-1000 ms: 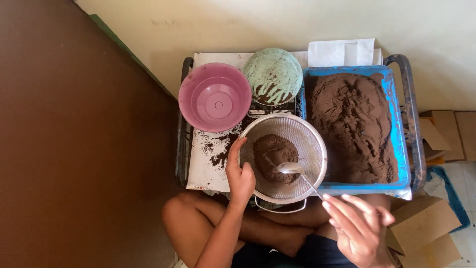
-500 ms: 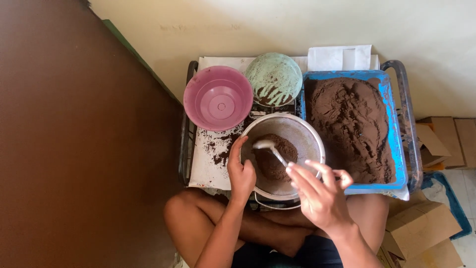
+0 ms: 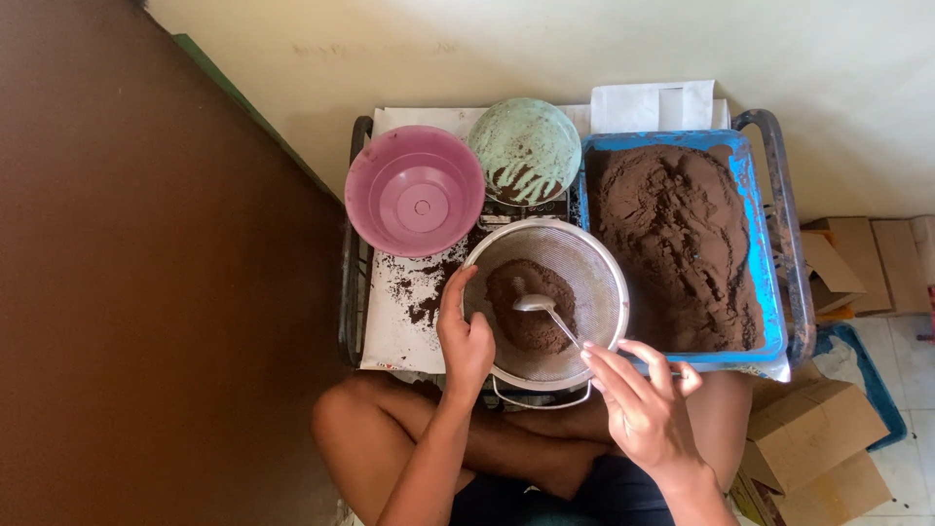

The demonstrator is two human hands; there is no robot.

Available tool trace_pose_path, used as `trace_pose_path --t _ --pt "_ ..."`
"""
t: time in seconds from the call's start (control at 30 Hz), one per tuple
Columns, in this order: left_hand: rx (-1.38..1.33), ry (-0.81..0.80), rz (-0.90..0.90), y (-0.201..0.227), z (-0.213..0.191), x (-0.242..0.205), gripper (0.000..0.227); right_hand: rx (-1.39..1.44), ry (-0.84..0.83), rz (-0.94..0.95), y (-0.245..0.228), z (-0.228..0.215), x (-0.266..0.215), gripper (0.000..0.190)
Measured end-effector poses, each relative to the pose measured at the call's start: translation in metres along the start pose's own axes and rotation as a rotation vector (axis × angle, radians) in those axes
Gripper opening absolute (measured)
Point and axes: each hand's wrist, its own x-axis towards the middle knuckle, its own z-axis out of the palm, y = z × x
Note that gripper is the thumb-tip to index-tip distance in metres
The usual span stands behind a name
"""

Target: Sifting coffee powder from a tray into a container using a sieve and a spoon.

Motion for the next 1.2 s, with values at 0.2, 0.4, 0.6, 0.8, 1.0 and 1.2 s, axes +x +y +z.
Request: trace_pose_path --t 0.2,0.4,0.6,0.8,1.0,1.2 --pt "0.001 0.001 -0.012 0.001 -0.001 0.000 0.071 0.001 -0.016 -0.015 -0.002 -0.006 0.005 0.029" --pt "0.014 0.008 0.025 0.003 0.000 0.000 0.070 0.010 -0.026 -0.018 0.001 -0.005 0.002 0.031" --pt "0.012 0.002 0.010 0.003 0.000 0.000 0.071 0.017 -0.032 -0.003 0.001 -0.007 -0.002 0.031" --pt "0.030 0.012 -0.011 0.002 0.000 -0.001 0.070 0.034 -0.023 0.013 -0.001 -0.007 -0.003 0.035" --pt "0.040 0.023 0.011 -0.006 0.002 0.000 0.068 0.060 -0.022 0.021 -0.002 -0.005 -0.007 0.033" --pt "0.030 0.024 0.014 -0.002 0.002 0.001 0.069 0.105 0.099 0.041 0.007 0.029 -0.013 0.029"
